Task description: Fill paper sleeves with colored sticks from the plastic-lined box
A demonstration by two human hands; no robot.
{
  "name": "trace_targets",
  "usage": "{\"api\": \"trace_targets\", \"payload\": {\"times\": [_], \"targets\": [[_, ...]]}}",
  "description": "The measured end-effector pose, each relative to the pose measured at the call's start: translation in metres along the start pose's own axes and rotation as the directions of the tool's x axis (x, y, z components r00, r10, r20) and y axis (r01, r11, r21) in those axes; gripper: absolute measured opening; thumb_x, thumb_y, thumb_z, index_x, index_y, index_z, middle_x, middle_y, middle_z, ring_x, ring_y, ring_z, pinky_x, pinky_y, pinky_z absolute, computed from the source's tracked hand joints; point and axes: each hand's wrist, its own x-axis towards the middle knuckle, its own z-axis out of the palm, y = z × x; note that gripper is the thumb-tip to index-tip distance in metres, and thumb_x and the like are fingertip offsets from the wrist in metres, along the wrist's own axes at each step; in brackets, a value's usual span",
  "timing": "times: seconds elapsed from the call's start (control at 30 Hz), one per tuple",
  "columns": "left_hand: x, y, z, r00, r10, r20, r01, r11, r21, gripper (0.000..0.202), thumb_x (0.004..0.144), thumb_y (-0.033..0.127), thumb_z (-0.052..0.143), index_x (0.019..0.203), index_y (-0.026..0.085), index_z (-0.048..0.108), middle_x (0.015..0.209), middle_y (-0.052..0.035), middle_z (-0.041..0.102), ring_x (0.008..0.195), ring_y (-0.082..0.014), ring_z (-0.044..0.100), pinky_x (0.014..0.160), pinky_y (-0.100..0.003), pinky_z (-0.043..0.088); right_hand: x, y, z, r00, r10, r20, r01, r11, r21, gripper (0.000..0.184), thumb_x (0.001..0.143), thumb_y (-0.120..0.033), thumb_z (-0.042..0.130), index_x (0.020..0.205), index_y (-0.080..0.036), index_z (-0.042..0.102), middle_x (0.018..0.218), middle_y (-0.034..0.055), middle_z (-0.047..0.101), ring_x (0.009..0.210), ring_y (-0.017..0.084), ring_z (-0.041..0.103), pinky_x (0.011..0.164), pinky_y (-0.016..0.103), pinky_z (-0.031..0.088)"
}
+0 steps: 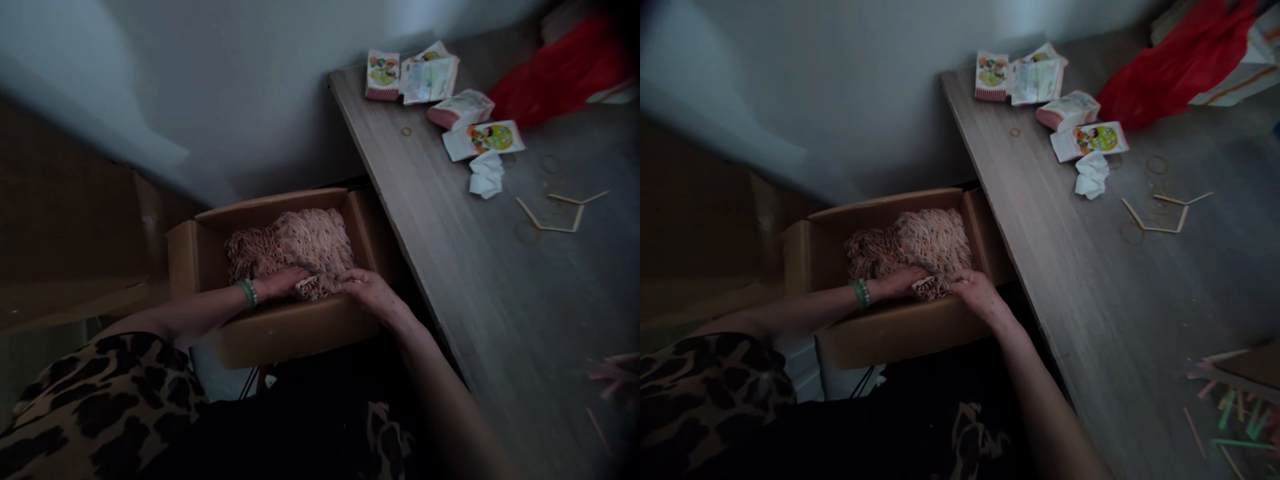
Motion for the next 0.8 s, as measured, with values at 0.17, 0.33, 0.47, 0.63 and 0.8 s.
{"api": "trace_targets", "payload": {"times": [0.17, 0.33, 0.47, 0.63, 0.8], "targets": [[-0.005, 0.003, 0.006, 0.997, -0.049, -0.065, 0.071, 0.908, 0.412, 0.050, 0.073, 0.029, 0.078, 0.119, 0.014, 0.063, 0.124, -0.0174, 0.059, 0.119, -0.0367, 0.053, 0.109, -0.051, 0.036, -0.046, 0.008, -0.011, 0.995, 0.052, -0.090, -0.043, 0.994, 0.099, 0.026, 0.067, -0.041, 0.066, 0.082, -0.020, 0.071, 0.068, -0.0017, 0.061, 0.063, 0.015, 0.051, 0.058, 0.026, 0.038], [-0.004, -0.001, 0.008, 0.986, -0.103, -0.130, 0.129, 0.969, 0.209, 0.067, 0.066, 0.012, 0.076, 0.129, 0.014, 0.054, 0.133, -0.0160, 0.052, 0.123, -0.0309, 0.052, 0.109, -0.044, 0.043, -0.075, 0.010, -0.013, 0.992, 0.062, -0.112, -0.046, 0.989, 0.137, 0.028, 0.066, -0.043, 0.067, 0.083, -0.021, 0.072, 0.075, -0.0001, 0.064, 0.066, 0.015, 0.053, 0.061, 0.026, 0.040], [-0.013, -0.002, -0.002, 0.978, -0.081, -0.190, 0.105, 0.987, 0.121, 0.067, 0.070, -0.002, 0.057, 0.135, 0.014, 0.051, 0.136, -0.0161, 0.053, 0.127, -0.0277, 0.051, 0.113, -0.045, 0.042, -0.083, 0.015, -0.016, 0.991, 0.050, -0.127, -0.028, 0.985, 0.167, 0.027, 0.066, -0.043, 0.068, 0.084, -0.022, 0.072, 0.075, 0.0000, 0.064, 0.065, 0.015, 0.053, 0.059, 0.026, 0.040], [-0.019, 0.005, -0.011, 0.908, -0.260, -0.328, 0.283, 0.959, 0.023, 0.059, 0.076, -0.002, 0.052, 0.133, 0.014, 0.055, 0.140, -0.0152, 0.055, 0.134, -0.0273, 0.048, 0.117, -0.045, 0.039, -0.092, 0.022, -0.021, 0.988, 0.050, -0.149, -0.030, 0.991, 0.133, 0.028, 0.067, -0.043, 0.067, 0.085, -0.022, 0.073, 0.066, -0.0015, 0.058, 0.060, 0.014, 0.048, 0.054, 0.025, 0.035], [-0.014, 0.013, -0.003, 0.813, -0.526, -0.250, 0.514, 0.850, -0.114, 0.024, 0.087, 0.010, 0.062, 0.111, 0.010, 0.065, 0.102, -0.0097, 0.069, 0.104, -0.0283, 0.065, 0.093, -0.045, 0.055, -0.116, 0.014, -0.041, 0.983, 0.142, -0.116, -0.105, 0.954, 0.279, 0.037, 0.067, -0.047, 0.070, 0.095, -0.023, 0.073, 0.051, -0.0072, 0.041, 0.044, 0.010, 0.031, 0.044, 0.024, 0.024]]}}
